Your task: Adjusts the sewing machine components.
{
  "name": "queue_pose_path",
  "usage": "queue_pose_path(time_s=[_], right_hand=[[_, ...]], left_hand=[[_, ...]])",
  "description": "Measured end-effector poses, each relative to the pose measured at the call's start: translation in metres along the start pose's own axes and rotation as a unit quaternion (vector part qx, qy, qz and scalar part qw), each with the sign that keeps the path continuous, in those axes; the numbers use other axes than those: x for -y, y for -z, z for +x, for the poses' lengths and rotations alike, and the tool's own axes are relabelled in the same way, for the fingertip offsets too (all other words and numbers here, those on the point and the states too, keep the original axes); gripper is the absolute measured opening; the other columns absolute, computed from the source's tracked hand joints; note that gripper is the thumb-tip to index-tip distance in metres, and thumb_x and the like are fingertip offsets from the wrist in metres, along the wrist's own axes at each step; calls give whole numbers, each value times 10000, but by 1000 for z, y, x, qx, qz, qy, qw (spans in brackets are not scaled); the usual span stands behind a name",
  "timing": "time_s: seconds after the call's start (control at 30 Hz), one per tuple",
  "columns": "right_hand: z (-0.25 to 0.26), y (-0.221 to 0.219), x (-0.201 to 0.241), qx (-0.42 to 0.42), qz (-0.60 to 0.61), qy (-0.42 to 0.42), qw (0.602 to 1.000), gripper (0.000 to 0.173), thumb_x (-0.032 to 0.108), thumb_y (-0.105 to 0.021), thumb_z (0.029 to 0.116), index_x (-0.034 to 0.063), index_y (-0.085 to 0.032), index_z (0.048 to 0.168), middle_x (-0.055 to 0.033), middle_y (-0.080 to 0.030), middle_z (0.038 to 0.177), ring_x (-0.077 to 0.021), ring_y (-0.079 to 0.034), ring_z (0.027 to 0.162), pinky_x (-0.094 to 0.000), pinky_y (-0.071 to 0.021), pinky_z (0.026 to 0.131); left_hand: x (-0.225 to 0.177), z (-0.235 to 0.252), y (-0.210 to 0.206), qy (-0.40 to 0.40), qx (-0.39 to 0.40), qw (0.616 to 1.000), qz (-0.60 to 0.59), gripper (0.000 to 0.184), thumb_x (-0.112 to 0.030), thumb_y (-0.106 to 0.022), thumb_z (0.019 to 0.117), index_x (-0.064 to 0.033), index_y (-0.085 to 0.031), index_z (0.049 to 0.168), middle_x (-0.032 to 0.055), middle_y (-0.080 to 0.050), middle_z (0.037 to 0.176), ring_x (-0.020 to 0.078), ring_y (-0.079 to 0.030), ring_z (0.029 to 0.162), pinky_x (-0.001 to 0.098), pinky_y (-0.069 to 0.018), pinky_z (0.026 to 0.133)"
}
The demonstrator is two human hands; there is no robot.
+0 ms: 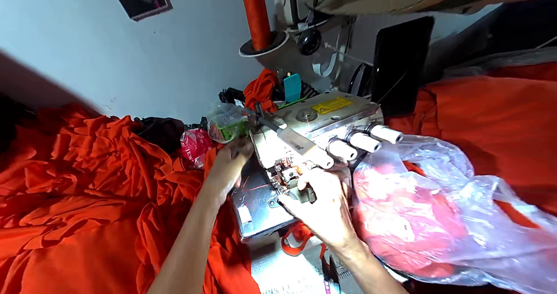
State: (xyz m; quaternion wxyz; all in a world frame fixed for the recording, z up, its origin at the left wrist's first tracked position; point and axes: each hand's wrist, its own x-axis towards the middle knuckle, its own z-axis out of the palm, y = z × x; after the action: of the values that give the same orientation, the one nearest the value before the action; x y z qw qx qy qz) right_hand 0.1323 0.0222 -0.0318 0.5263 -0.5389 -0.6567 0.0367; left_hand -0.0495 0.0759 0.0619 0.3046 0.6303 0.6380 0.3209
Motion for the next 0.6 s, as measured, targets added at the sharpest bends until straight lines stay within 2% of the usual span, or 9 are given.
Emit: queue_pose_path(time_s=[0.03,0.07,0.1,0.2,0.3,0.4,0.47,0.53,0.6], right_hand=[[1,1,0,6,-1,3,1000,441,507,-753,727,83,-682,826,-100,-676,877,-300,-642,889,-531,-452,783],[2,1,-1,9,-2,9,1000,432,502,-757,729,85,-673,804,-87,-653,829,-296,-637,858,-525,-454,761],[3,2,-2,13,-1,16,1000,426,492,-761,736,81,-673,802,-83,-639,807,-301,-634,847,-527,-458,754],[-4,11,0,36,41,14,998,392,385,-783,795,27,-732,945,-147,-697,954,-361,-645,971,-559,-485,841],[-30,31,3,40,77,-10,996,317,280,-701,885,21,-723,1067,-116,-715,1064,-255,-679,1032,-440,-547,905],[-61,41,8,86,138,-38,986,329,212,-639,921,17,-691,1181,-71,-734,989,-138,-708,896,-299,-586,805],[-67,36,12,135,207,-13,969,382,125,-594,959,17,-634,1323,-79,-730,969,-116,-690,822,-269,-571,734],[-62,30,16,196,246,39,948,435,87,-533,1008,60,-561,1442,-75,-718,997,-125,-688,879,-288,-576,823],[-51,31,20,259,236,77,933,427,114,-511,1033,115,-573,1455,-89,-701,1009,-173,-675,911,-346,-557,850]], left_hand=[[7,-13,-1,-23,7,997,78,357,-276,-607,1031,-41,-624,1299,136,-672,947,213,-605,694,415,-521,625],[13,-25,-6,-58,4,987,149,374,-271,-689,983,-16,-669,1257,189,-700,1054,319,-680,873,548,-556,770],[19,-35,-14,-97,-13,975,198,320,-238,-721,960,-19,-717,1193,199,-683,1117,366,-679,973,596,-538,829],[22,-57,-23,-132,-78,945,288,95,5,-678,909,-4,-710,998,204,-678,1016,405,-681,902,602,-527,723],[11,-85,-8,-27,-51,924,379,175,-27,-687,908,1,-683,1081,222,-683,1103,425,-691,949,626,-527,758],[3,-120,-2,63,23,911,408,223,-32,-542,966,-24,-669,1150,196,-668,1160,393,-667,1055,590,-506,848],[4,-143,-6,18,13,921,388,204,-2,-533,955,-8,-684,1093,195,-681,1089,385,-685,985,576,-523,795],[2,-161,-13,-64,16,939,338,197,10,-525,932,0,-695,1032,184,-681,1000,369,-695,882,565,-536,711],[1,-173,-26,-154,29,950,270,193,1,-538,879,-16,-705,975,143,-680,909,318,-704,800,525,-557,637]])
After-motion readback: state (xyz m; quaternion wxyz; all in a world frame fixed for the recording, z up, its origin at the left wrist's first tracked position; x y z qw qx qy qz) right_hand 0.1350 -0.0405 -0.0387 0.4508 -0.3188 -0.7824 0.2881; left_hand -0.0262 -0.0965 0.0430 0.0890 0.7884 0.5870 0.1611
